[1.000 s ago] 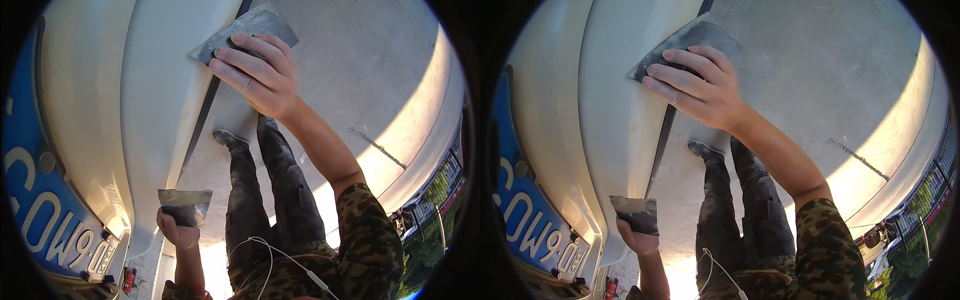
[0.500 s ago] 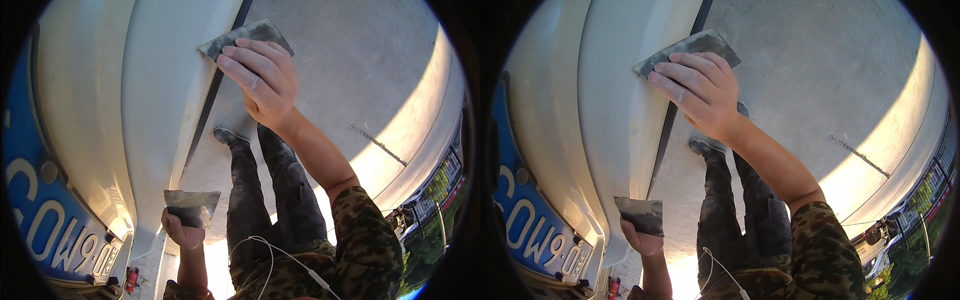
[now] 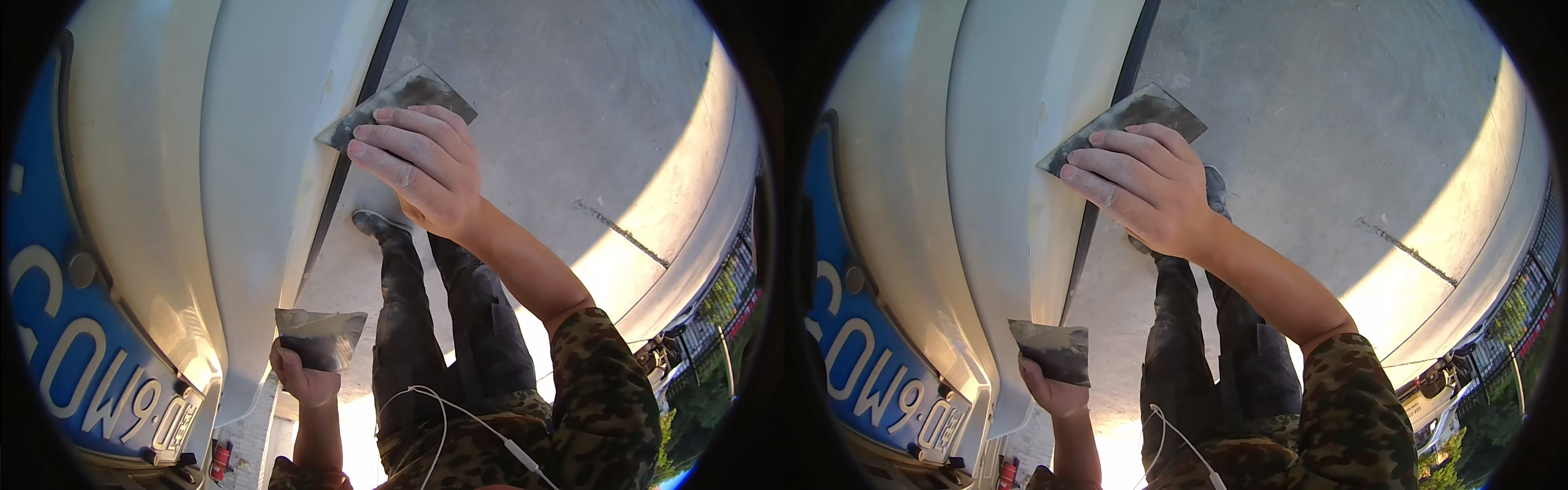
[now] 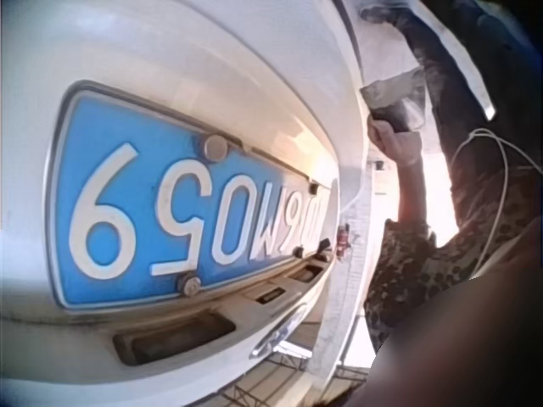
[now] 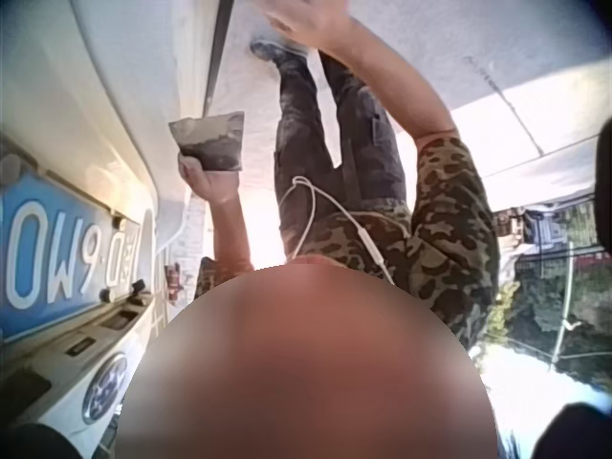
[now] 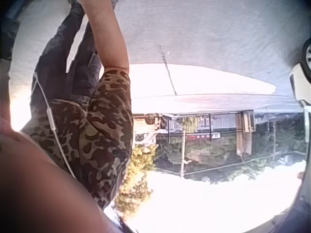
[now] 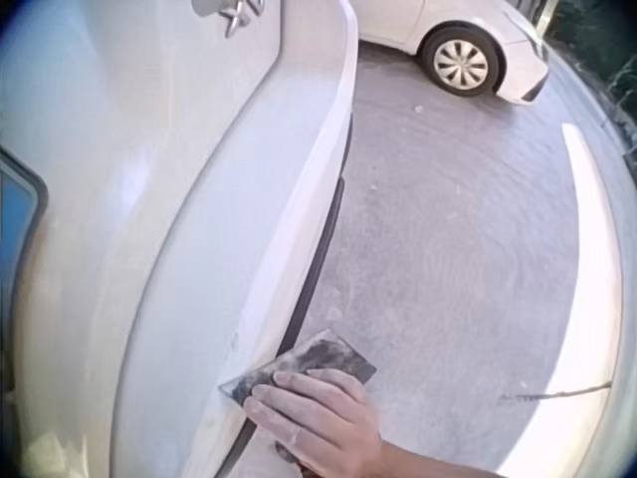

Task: The person applies a beige body filler to the rear bumper of a white car using a metal spreader. They repeatedly scrape filler from a larger spreader onto a smaller one and spread it over the damaged area, smoothing the surface.

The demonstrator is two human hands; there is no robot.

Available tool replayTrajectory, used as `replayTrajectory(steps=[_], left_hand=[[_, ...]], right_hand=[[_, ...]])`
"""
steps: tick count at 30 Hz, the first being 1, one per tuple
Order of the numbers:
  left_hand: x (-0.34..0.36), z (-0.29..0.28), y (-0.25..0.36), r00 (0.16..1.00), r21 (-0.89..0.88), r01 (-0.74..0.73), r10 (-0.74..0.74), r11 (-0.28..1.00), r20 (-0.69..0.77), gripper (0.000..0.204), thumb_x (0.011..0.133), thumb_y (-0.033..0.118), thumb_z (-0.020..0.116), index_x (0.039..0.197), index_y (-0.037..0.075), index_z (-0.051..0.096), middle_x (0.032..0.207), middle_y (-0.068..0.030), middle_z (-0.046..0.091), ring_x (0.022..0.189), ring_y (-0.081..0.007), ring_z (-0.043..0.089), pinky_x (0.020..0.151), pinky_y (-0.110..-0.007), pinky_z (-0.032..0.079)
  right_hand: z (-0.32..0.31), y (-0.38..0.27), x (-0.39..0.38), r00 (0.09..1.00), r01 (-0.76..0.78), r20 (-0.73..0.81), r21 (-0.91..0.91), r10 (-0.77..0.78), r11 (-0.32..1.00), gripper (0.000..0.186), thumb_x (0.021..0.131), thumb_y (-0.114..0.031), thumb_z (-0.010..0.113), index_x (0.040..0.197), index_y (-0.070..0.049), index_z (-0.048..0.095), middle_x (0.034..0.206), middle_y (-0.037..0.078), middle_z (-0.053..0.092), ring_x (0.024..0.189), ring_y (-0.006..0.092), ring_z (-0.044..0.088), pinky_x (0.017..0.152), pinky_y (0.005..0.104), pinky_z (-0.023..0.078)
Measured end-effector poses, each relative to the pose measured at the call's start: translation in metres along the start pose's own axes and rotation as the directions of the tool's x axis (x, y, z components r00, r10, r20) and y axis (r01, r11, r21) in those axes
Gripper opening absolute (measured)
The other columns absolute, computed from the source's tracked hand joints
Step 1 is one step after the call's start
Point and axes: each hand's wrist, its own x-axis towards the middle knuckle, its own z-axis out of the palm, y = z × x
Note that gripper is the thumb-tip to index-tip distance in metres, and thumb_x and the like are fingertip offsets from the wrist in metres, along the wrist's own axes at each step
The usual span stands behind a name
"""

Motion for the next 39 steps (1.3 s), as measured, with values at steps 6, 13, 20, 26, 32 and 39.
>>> replayTrajectory(steps=[6,13,20,26,32,39], left_hand=[[0.008,-0.007,0.005,0.948,-0.034,0.009,0.002,0.999,0.318,0.044,0.11,0.029,0.047,0.147,0.007,0.05,0.143,-0.0063,0.059,0.126,-0.0216,0.059,0.105,-0.041,0.048],[0.001,-0.004,0.0,1.0,-0.022,-0.011,0.011,1.0,0.022,0.037,0.108,0.026,0.046,0.127,-0.004,0.057,0.116,-0.015,0.068,0.103,-0.0225,0.066,0.092,-0.038,0.055],[0.001,-0.001,-0.002,0.999,0.048,-0.048,0.049,0.998,-0.017,0.038,0.108,0.026,0.047,0.123,-0.006,0.059,0.113,-0.0141,0.067,0.101,-0.022,0.066,0.089,-0.036,0.055],[0.005,-0.002,0.005,0.987,-0.048,0.036,-0.028,0.998,0.159,0.038,0.108,0.028,0.048,0.132,-0.001,0.056,0.124,-0.0121,0.065,0.109,-0.0228,0.064,0.095,-0.039,0.053],[0.007,-0.008,0.006,0.934,-0.06,0.044,-0.02,0.997,0.358,0.044,0.11,0.029,0.046,0.148,0.007,0.05,0.144,-0.0063,0.058,0.126,-0.0225,0.058,0.105,-0.042,0.048],[0.003,-0.014,0.0,0.935,-0.008,0.041,-0.036,0.999,0.352,0.045,0.11,0.029,0.045,0.149,0.006,0.048,0.146,-0.0068,0.056,0.128,-0.0227,0.057,0.106,-0.043,0.047]], right_hand=[[-0.013,0.041,0.019,0.995,0.087,-0.033,-0.224,-0.096,0.971,0.032,0.082,-0.01,0.074,0.114,-0.011,0.077,0.109,0.003,0.076,0.101,0.0249,0.07,0.085,0.0376,0.054],[-0.004,0.002,0.019,0.987,0.158,0.064,-0.17,-0.149,0.973,0.028,0.084,-0.015,0.077,0.112,-0.016,0.079,0.114,0.001,0.076,0.104,0.0214,0.07,0.091,0.039,0.051],[-0.012,0.029,0.029,0.997,0.079,0.043,-0.299,-0.069,0.951,0.03,0.084,-0.015,0.076,0.114,-0.016,0.079,0.114,0.0,0.076,0.108,0.0222,0.07,0.093,0.0405,0.05],[-0.004,0.0,0.015,0.976,0.215,0.084,-0.17,-0.203,0.962,0.031,0.084,-0.019,0.078,0.115,-0.017,0.079,0.114,-0.003,0.076,0.11,0.0213,0.069,0.094,0.0388,0.05],[-0.015,0.049,0.029,0.968,0.242,0.03,-0.379,-0.249,0.893,0.034,0.082,-0.02,0.079,0.115,-0.018,0.079,0.114,-0.002,0.076,0.107,0.0211,0.07,0.095,0.0383,0.05],[-0.006,0.001,0.011,0.966,0.245,0.114,-0.094,-0.234,0.965,0.03,0.086,-0.019,0.075,0.115,-0.018,0.079,0.116,-0.003,0.076,0.109,0.0195,0.07,0.096,0.038,0.051]])
